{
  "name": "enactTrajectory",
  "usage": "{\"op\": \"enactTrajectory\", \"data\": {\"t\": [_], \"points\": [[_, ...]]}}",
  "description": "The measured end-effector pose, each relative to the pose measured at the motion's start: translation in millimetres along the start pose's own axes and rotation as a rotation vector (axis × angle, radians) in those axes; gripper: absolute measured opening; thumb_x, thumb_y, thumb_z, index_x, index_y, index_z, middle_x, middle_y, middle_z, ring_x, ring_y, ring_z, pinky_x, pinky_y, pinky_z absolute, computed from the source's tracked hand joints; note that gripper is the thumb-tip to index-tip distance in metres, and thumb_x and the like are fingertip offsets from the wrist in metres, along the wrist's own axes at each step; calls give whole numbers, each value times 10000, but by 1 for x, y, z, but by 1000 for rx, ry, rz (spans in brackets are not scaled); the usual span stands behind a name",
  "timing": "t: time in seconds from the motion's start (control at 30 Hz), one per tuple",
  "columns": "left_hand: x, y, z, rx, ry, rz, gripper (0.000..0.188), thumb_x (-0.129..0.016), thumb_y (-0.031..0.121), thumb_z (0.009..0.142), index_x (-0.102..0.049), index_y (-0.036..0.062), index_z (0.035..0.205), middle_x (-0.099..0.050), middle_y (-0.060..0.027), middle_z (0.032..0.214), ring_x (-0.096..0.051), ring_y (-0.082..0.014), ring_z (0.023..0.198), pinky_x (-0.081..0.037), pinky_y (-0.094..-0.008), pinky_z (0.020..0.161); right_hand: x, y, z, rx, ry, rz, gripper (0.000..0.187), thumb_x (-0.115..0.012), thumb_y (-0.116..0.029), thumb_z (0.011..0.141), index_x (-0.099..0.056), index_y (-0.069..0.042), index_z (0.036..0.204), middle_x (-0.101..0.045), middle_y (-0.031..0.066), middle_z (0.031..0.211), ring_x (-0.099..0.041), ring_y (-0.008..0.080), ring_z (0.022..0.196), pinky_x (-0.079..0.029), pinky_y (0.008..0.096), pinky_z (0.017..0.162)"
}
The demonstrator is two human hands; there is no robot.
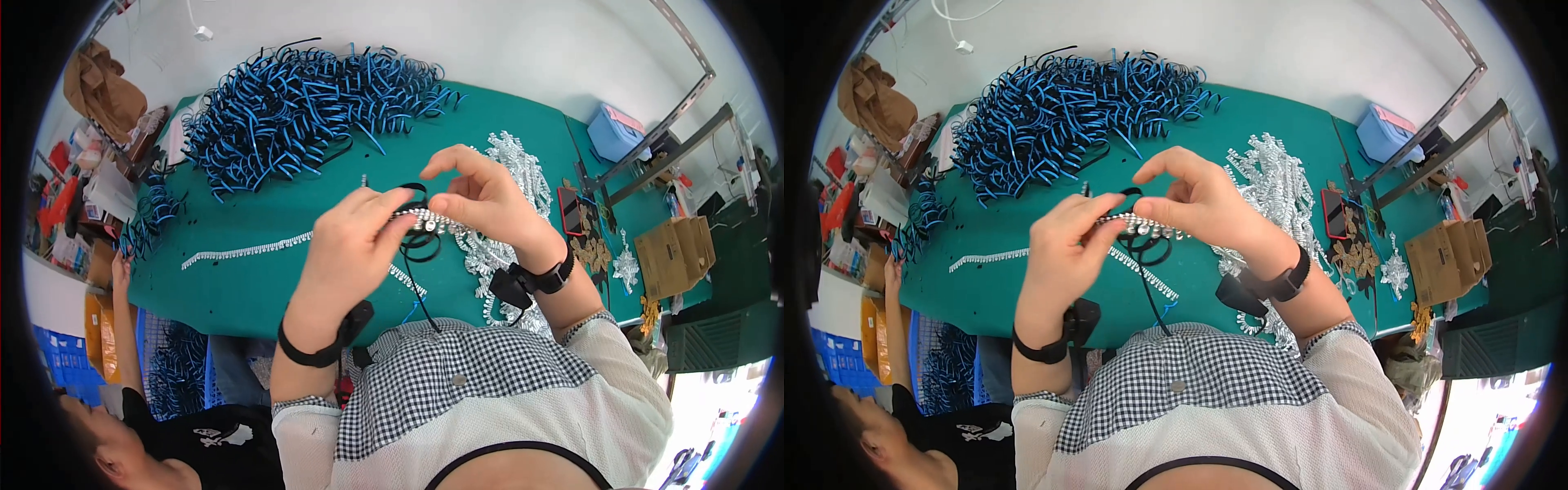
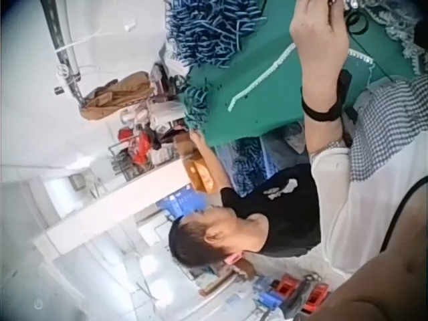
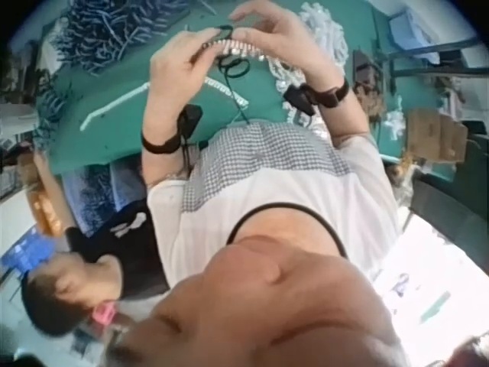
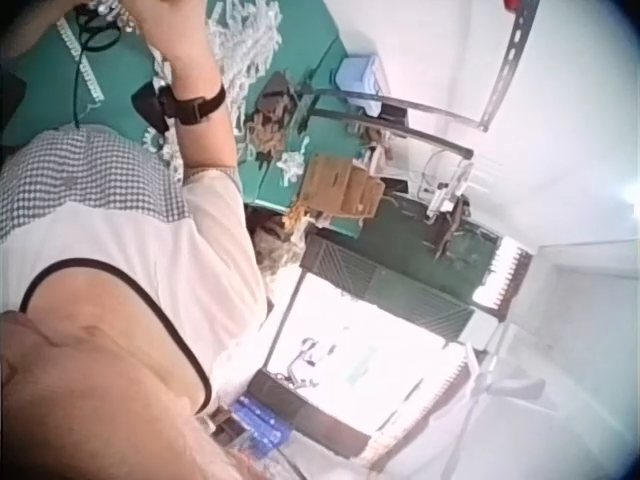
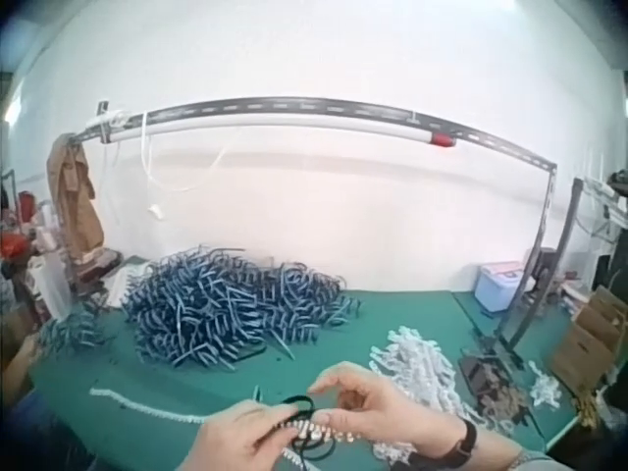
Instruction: The recorder is seen assembling small white shoe components onto a black coiled band.
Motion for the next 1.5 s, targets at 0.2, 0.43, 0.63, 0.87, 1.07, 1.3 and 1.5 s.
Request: {"op": "enactTrajectory", "data": {"t": [0.2,0.43,0.63,0.87,1.07,1.3,1.5], "points": [[18,-6,4,33,-157,-90,131,-661,-29,693,-653,-7,822,-590,-67,709,-533,-108,572,-401,-209,489,-20,17,-5,-108,-218,320,386,-623,-302,830,-522,15,1026,-577,51,895,-502,65,721,-425,216,614],[42,-15,12,75,-89,-18,111,-665,-10,702,-658,-5,813,-600,-63,722,-539,-103,584,-404,-214,500,-32,37,-11,-106,-300,145,431,-633,-349,814,-562,25,1016,-581,21,802,-487,69,681,-414,232,593],[59,-44,21,153,75,-58,117,-658,-16,732,-645,-29,847,-582,-44,756,-497,-62,601,-376,-181,519,5,7,-5,-121,-56,100,264,-616,-234,827,-629,21,895,-589,5,715,-510,63,652,-419,221,558],[60,-32,17,117,-3,-194,168,-662,-11,728,-667,4,896,-572,-35,777,-475,-51,593,-354,-176,505,28,-103,-20,312,164,-422,119,-680,-111,745,-645,-3,782,-501,19,630,-439,87,556,-327,224,490],[60,-20,14,51,-28,-278,188,-685,6,708,-672,10,895,-567,-36,767,-478,-57,598,-352,-177,504,28,-122,-39,443,158,-451,114,-708,-71,684,-663,-9,769,-507,33,630,-467,100,535,-319,236,467],[54,-6,16,6,-156,-319,148,-710,66,682,-676,4,812,-562,-51,765,-483,-86,586,-350,-196,504,47,-98,-35,332,165,-283,84,-697,-81,704,-669,-16,750,-542,35,634,-465,100,545,-318,244,475],[44,-4,17,-91,-186,-498,190,-737,123,667,-674,2,800,-557,-60,766,-490,-110,606,-352,-206,516,49,-83,-37,361,136,-218,64,-686,-75,709,-660,-26,741,-498,9,606,-447,84,541,-336,231,480]]}}
Point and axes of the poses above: each hand's wrist, its own z-axis towards the middle knuckle, its own x-axis out of the back of the hand, y = z × x, the point moved 7 cm from there along z, towards the middle knuckle
